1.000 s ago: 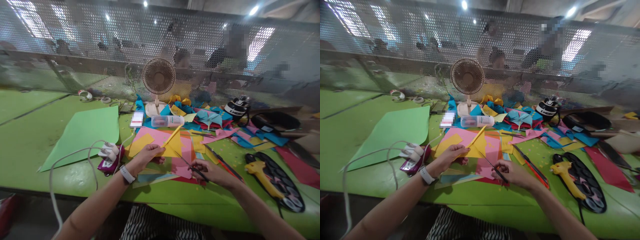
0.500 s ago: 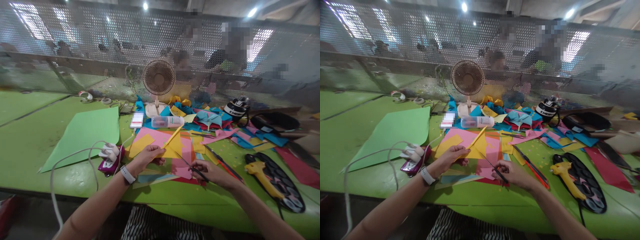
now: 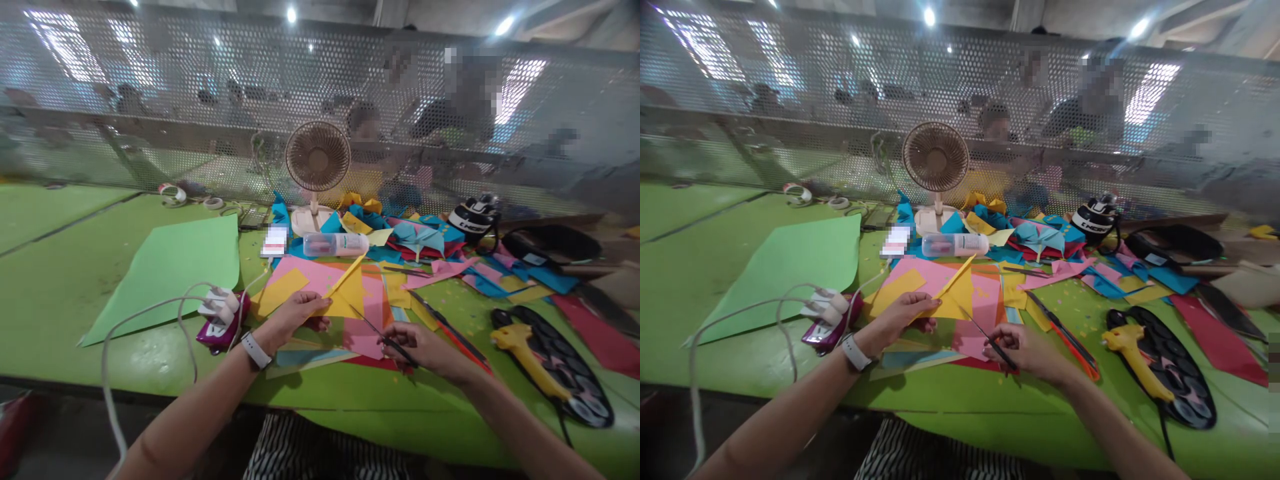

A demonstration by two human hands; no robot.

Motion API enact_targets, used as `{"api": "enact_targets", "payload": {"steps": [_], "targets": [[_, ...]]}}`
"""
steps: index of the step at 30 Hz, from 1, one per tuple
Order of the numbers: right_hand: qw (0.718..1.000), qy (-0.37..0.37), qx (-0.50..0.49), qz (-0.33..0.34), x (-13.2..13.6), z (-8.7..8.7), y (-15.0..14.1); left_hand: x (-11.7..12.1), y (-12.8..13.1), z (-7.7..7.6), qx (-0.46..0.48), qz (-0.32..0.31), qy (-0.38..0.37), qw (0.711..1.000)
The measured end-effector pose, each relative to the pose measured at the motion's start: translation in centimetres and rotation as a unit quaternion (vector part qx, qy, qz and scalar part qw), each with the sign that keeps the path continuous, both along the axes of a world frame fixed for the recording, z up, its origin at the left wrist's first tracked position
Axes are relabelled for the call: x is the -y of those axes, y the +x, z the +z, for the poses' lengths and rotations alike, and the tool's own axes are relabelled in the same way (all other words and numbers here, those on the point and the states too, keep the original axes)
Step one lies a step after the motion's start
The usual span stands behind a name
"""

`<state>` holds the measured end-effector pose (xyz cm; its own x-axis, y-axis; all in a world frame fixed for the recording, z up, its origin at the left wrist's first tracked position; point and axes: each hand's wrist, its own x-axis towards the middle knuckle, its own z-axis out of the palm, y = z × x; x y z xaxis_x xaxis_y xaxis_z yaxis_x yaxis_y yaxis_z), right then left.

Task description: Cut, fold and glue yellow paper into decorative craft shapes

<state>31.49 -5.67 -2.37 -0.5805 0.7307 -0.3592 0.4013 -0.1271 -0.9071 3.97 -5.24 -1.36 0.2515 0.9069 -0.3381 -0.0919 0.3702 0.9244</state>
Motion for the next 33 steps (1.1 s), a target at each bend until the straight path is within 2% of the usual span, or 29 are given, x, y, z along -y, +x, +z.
{"api": "enact_targets", "payload": {"steps": [15, 22, 28, 33], "targets": [[0.999, -0.009, -0.006, -0.037, 0.26, 0.46, -0.56, 0.02, -0.16, -0.06, 0.004, -0.002, 0.010, 1.000], [1.000, -0.007, -0.029, -0.002, 0.33, 0.06, -0.42, 0.32, -0.04, 0.12, 0.012, -0.028, 0.010, 0.999], [1.000, -0.007, -0.031, 0.002, 0.25, 0.36, -0.78, 0.40, 0.00, 0.18, 0.020, -0.047, 0.006, 0.999], [1.000, 0.000, -0.026, -0.001, 0.21, -0.05, -0.66, 0.40, -0.06, 0.15, 0.020, -0.049, 0.014, 0.998]]}}
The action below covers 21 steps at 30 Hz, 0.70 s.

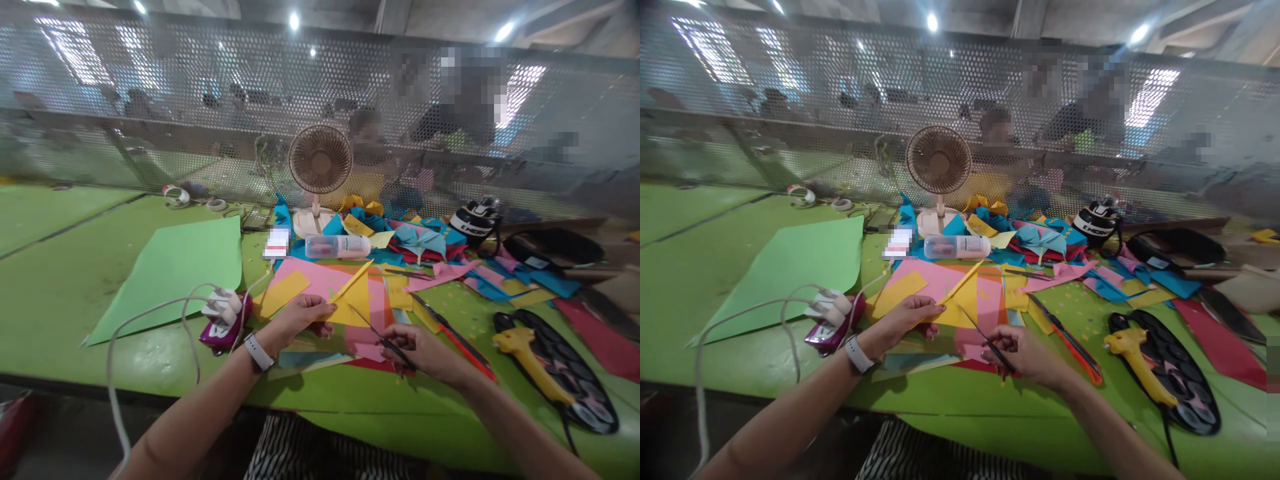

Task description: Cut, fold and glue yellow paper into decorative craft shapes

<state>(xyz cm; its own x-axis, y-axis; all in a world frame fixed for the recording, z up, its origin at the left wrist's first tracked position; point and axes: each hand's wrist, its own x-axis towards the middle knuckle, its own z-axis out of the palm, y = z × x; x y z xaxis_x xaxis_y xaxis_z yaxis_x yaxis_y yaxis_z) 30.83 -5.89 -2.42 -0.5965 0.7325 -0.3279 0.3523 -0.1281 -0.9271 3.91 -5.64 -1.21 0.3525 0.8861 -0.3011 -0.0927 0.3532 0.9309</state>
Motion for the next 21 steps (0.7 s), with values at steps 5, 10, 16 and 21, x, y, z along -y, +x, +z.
{"api": "enact_targets", "payload": {"steps": [5, 10, 16, 21], "targets": [[1.000, -0.003, -0.004, -0.005, 0.2, 0.1, -0.1, 0.0, 0.0, 0.0, -0.003, -0.007, 0.004, 1.000], [1.000, 0.002, -0.001, -0.009, 0.2, 1.0, -0.9, 0.1, 0.1, 0.1, -0.007, -0.022, 0.012, 1.000], [1.000, 0.008, 0.008, -0.014, 0.2, 1.2, -1.3, 0.2, 0.1, 0.1, -0.011, -0.025, 0.015, 1.000], [1.000, 0.000, 0.000, -0.023, 0.3, 1.0, -1.2, 0.2, 0.1, 0.1, -0.007, -0.024, 0.016, 1.000]]}}
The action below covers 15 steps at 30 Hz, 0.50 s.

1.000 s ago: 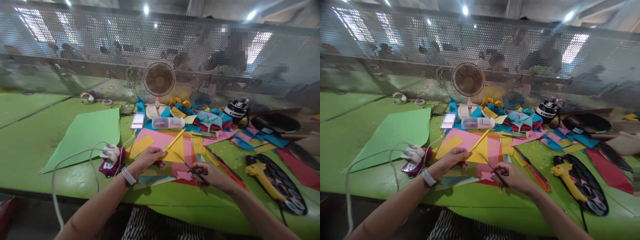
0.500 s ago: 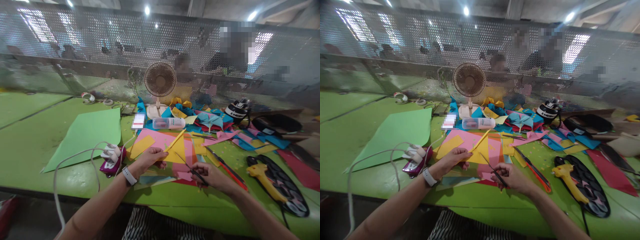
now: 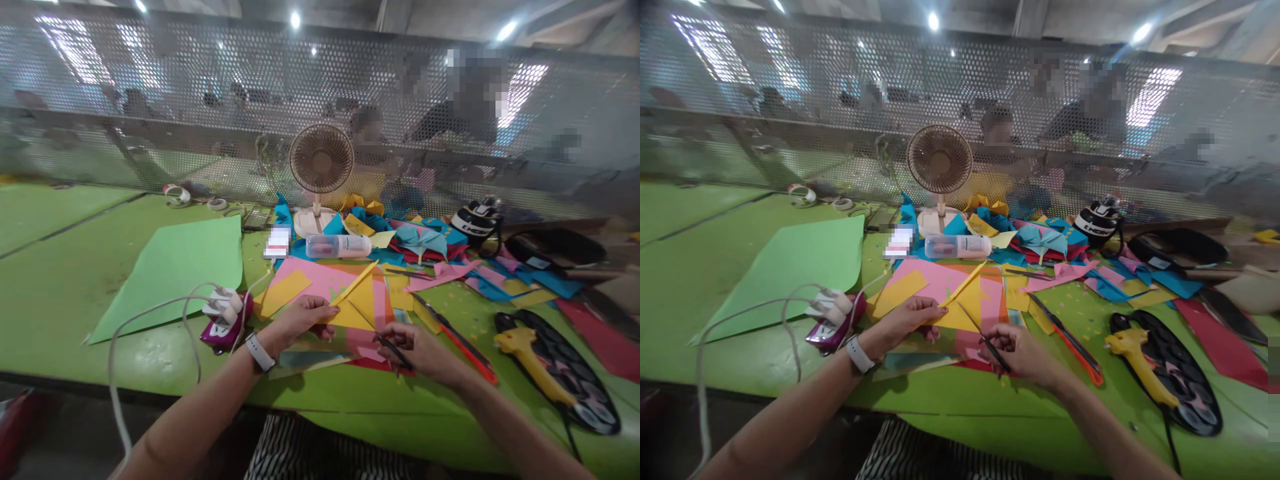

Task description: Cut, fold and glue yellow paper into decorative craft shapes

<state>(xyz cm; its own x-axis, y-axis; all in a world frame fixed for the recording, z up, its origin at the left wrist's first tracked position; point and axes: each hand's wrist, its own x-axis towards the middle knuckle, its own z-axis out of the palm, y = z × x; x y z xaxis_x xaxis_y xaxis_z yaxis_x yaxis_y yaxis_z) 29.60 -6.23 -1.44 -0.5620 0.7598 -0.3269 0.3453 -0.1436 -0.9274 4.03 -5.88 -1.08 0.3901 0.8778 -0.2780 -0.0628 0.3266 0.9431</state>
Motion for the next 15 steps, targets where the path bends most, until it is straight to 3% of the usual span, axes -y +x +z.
{"api": "enact_targets", "payload": {"steps": [15], "targets": [[1.000, 0.022, 0.006, -0.002, -0.13, -0.70, -0.04, 0.25, 0.27, 0.34, 0.005, 0.011, -0.011, 1.000]]}}
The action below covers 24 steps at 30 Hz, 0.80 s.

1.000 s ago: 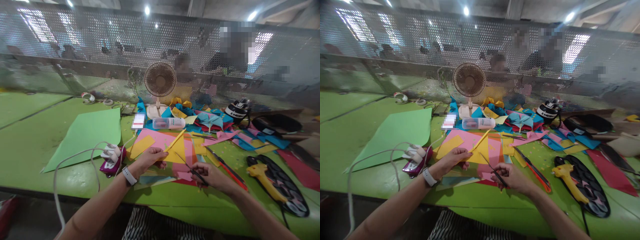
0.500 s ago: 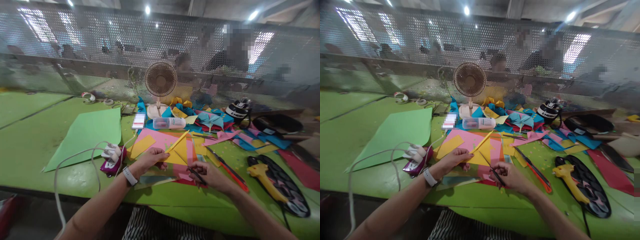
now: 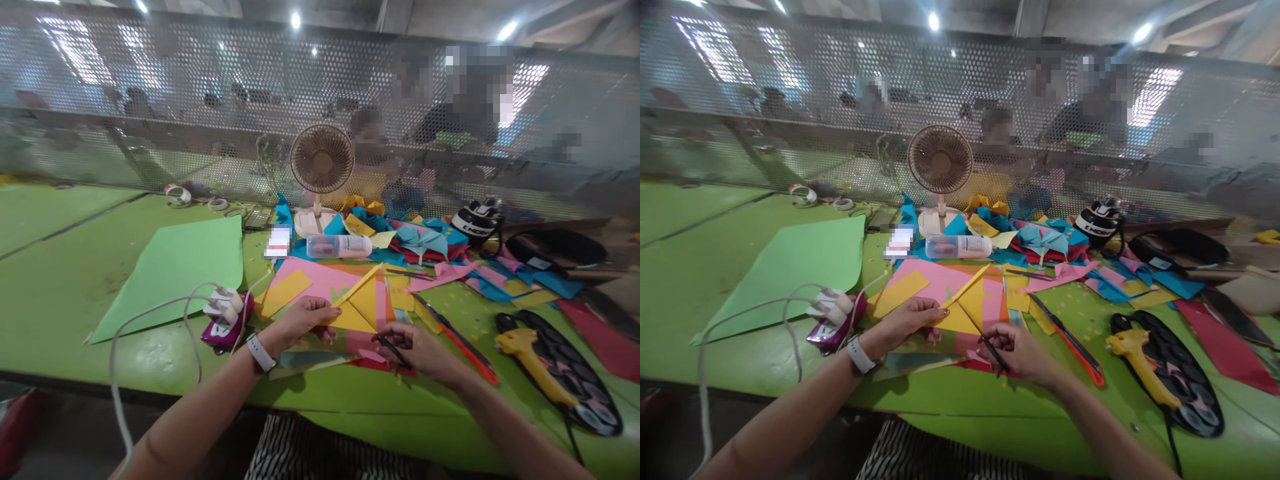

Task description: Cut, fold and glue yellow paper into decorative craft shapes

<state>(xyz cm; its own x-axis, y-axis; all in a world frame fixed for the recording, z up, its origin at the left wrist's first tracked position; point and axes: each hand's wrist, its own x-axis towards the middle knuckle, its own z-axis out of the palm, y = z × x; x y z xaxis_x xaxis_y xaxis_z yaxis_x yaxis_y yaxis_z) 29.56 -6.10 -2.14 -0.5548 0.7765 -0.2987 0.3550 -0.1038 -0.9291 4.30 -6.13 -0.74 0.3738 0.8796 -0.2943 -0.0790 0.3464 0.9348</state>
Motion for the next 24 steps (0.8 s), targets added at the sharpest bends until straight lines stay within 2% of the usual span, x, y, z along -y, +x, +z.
{"api": "enact_targets", "payload": {"steps": [7, 13, 24], "targets": [[0.999, -0.032, 0.004, 0.000, 0.2, 0.0, 0.0, -0.4, 0.0, -0.5, -0.001, 0.070, 0.008, 0.998], [0.999, -0.031, 0.012, 0.017, 0.4, 0.4, -0.1, -0.6, -0.1, -1.1, -0.016, 0.054, 0.009, 0.998], [0.998, -0.041, -0.009, 0.037, 0.7, 0.3, 0.0, -0.8, -0.1, -1.6, -0.052, 0.054, 0.070, 0.995]]}}
